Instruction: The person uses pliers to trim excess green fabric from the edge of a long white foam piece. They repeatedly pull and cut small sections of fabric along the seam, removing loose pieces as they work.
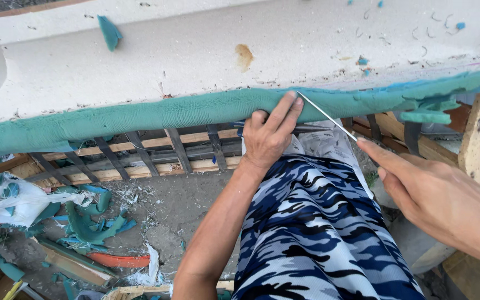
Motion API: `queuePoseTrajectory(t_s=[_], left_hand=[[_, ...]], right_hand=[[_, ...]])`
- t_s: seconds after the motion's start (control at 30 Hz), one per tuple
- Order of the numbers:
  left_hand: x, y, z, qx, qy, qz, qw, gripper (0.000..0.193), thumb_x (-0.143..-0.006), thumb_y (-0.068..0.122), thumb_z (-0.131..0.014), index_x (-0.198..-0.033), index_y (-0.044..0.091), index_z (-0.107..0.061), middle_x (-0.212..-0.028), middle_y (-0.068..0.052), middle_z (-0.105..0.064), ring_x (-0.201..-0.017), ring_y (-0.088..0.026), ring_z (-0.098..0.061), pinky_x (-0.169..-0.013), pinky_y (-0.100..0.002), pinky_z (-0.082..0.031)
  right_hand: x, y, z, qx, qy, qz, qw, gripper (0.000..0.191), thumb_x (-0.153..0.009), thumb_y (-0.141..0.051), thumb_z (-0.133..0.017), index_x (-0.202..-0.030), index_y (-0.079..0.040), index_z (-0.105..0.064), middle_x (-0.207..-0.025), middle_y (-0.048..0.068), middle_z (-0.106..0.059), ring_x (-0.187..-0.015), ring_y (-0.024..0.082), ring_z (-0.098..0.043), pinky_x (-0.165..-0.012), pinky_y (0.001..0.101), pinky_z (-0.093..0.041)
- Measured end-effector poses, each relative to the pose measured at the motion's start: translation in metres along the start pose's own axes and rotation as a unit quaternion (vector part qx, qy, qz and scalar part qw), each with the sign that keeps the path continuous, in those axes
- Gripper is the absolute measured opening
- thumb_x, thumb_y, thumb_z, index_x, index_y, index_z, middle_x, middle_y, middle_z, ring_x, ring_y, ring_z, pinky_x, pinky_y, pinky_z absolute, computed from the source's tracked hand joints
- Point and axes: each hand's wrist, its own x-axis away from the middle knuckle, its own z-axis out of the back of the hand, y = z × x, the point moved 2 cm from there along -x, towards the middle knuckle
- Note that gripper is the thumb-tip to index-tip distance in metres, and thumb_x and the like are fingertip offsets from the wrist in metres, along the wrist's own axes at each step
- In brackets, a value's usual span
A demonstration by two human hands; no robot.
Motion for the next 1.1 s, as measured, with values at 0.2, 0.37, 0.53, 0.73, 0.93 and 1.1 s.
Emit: queuePoseTrajectory(t_s=[0.2, 0.37, 0.53, 0.73, 0.93, 1.1], left_hand=[[-0.002, 0.001, -0.002, -0.002, 0.009, 0.007, 1.000, 0.037, -0.094, 0.008, -0.074, -0.127, 0.024, -0.075, -0.141, 0.014, -0.061, -0.080, -0.016, -0.039, -0.066, -0.025, -0.042], [0.003, 0.001, -0.007, -0.008, 0.006, 0.007, 1.000, 0.038, -0.093, 0.009, -0.073, -0.128, 0.025, -0.075, -0.142, 0.014, -0.060, -0.082, -0.016, -0.039, -0.068, -0.026, -0.043], [0.005, 0.000, -0.012, -0.009, 0.015, 0.003, 1.000, 0.036, -0.094, 0.010, -0.075, -0.126, 0.026, -0.075, -0.142, 0.014, -0.060, -0.081, -0.015, -0.038, -0.067, -0.025, -0.042], [0.005, 0.000, -0.008, -0.002, 0.005, 0.002, 1.000, 0.045, -0.087, 0.005, -0.071, -0.127, 0.024, -0.076, -0.141, 0.014, -0.063, -0.078, -0.016, -0.041, -0.067, -0.027, -0.043], [-0.003, -0.001, 0.000, -0.006, 0.033, -0.015, 0.999, 0.047, -0.088, 0.004, -0.070, -0.130, 0.025, -0.074, -0.143, 0.013, -0.062, -0.077, -0.017, -0.041, -0.066, -0.025, -0.045], [-0.002, 0.000, 0.002, -0.041, 0.015, -0.036, 0.998, 0.056, -0.090, 0.006, -0.073, -0.140, 0.031, -0.068, -0.147, 0.011, -0.059, -0.077, -0.016, -0.041, -0.065, -0.025, -0.045]], right_hand=[[0.002, -0.008, -0.005, -0.010, -0.084, -0.073, 0.994, 0.068, -0.106, -0.023, -0.043, -0.170, -0.029, -0.021, -0.103, 0.008, -0.073, -0.068, 0.023, -0.073, -0.067, 0.0365, -0.062], [0.002, -0.008, -0.006, -0.042, -0.056, -0.054, 0.996, 0.068, -0.105, -0.023, -0.044, -0.170, -0.028, -0.024, -0.096, 0.010, -0.072, -0.061, 0.023, -0.072, -0.064, 0.0372, -0.058], [-0.004, -0.002, 0.009, -0.125, -0.069, -0.078, 0.987, 0.056, -0.107, -0.031, -0.051, -0.159, -0.041, -0.033, -0.072, 0.018, -0.054, -0.057, 0.021, -0.049, -0.057, 0.0395, -0.048], [-0.005, -0.020, 0.008, -0.199, -0.064, -0.091, 0.974, 0.057, -0.108, -0.032, -0.052, -0.162, -0.038, -0.036, -0.061, 0.014, -0.052, -0.049, 0.019, -0.044, -0.050, 0.0386, -0.043], [-0.034, -0.003, -0.072, -0.264, 0.065, 0.023, 0.962, 0.061, -0.102, -0.027, -0.050, -0.160, -0.032, -0.033, -0.058, 0.022, -0.054, -0.048, 0.025, -0.045, -0.055, 0.0389, -0.048], [-0.090, 0.023, -0.154, -0.324, 0.206, 0.152, 0.911, 0.058, -0.101, -0.020, -0.052, -0.157, -0.021, -0.039, -0.074, 0.023, -0.059, -0.060, 0.029, -0.058, -0.065, 0.0366, -0.051]])
